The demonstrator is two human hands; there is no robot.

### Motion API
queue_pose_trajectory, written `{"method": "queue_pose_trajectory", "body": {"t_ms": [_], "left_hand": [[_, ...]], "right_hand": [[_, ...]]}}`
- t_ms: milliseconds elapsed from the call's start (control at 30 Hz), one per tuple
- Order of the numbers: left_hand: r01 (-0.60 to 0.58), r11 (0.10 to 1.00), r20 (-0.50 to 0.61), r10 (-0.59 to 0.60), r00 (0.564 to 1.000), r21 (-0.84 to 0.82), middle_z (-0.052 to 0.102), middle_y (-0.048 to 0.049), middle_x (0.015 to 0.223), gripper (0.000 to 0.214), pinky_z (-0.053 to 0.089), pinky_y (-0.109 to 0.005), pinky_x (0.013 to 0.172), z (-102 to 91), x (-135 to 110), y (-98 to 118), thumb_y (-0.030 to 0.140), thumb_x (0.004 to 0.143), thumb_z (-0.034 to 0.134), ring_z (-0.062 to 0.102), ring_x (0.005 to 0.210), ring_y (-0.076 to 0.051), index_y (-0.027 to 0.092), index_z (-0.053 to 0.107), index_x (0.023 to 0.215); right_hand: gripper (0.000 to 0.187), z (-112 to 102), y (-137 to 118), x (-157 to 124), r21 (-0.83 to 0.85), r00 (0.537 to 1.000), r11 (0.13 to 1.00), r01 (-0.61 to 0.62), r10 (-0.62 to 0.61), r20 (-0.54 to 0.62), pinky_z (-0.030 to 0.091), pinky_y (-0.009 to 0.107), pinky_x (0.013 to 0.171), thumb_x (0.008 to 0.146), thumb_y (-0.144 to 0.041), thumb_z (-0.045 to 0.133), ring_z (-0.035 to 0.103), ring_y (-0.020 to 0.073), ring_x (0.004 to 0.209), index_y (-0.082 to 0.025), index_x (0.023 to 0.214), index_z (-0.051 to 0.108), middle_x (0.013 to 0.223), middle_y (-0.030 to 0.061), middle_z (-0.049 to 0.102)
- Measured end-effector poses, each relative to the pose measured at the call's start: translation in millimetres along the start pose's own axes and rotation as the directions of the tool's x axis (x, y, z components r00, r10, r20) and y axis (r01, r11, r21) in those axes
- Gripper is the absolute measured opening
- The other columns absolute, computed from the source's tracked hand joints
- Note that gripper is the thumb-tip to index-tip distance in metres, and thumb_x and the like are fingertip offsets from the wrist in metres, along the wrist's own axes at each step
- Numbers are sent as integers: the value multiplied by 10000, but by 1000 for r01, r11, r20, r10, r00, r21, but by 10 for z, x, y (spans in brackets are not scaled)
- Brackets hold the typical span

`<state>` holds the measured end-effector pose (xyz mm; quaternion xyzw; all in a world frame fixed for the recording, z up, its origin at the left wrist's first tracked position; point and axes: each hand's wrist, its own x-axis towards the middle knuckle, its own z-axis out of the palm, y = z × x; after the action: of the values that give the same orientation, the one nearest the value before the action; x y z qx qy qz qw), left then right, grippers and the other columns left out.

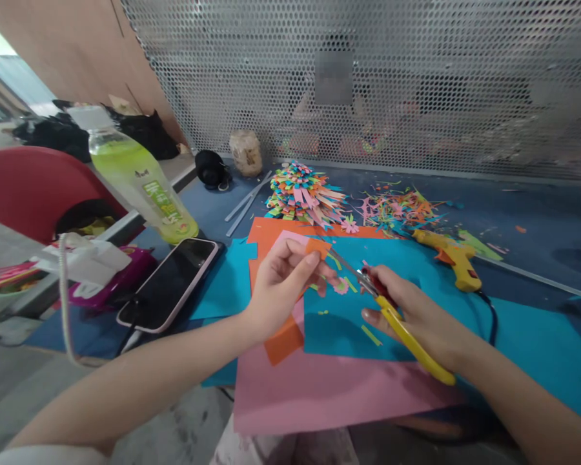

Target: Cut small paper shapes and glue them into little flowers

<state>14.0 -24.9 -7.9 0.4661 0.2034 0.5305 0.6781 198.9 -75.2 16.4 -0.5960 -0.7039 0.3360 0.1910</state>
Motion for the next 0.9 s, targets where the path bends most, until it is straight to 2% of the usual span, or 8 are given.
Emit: {"method": "queue_pose_trajectory", "body": {"t_ms": [267,533,767,900], "left_hand": [[-11,999,74,8,997,33,663,-14,663,190,476,-224,530,55,-27,-40,273,799,606,631,626,-120,161,468,732],[-20,996,128,9,992,89,674,-40,686,196,490,-233,542,70,-41,-20,254,821,575,638,648,-129,165,433,719],[-24,995,148,9,989,99,680,-45,715,177,488,-227,559,61,-48,-31,235,839,550,656,710,-141,164,430,731],[-21,996,148,9,989,83,676,-34,704,173,480,-221,556,52,-52,-38,229,843,546,653,695,-134,164,431,731]], "right_hand": [[219,32,37,1,8,998,999,50,-50,32,362,261,542,772,-336,564,406,128,627,-222,762,377,732,-23,462],[243,33,50,-14,91,996,995,45,-51,73,367,257,546,817,-384,518,361,119,632,-226,773,338,726,-33,394],[270,43,38,0,69,997,996,49,-53,62,357,258,549,823,-423,507,348,118,631,-223,762,336,723,-35,390],[255,37,26,-14,94,997,994,51,-56,59,345,245,539,815,-386,523,336,110,616,-220,749,340,718,-38,385]]}}
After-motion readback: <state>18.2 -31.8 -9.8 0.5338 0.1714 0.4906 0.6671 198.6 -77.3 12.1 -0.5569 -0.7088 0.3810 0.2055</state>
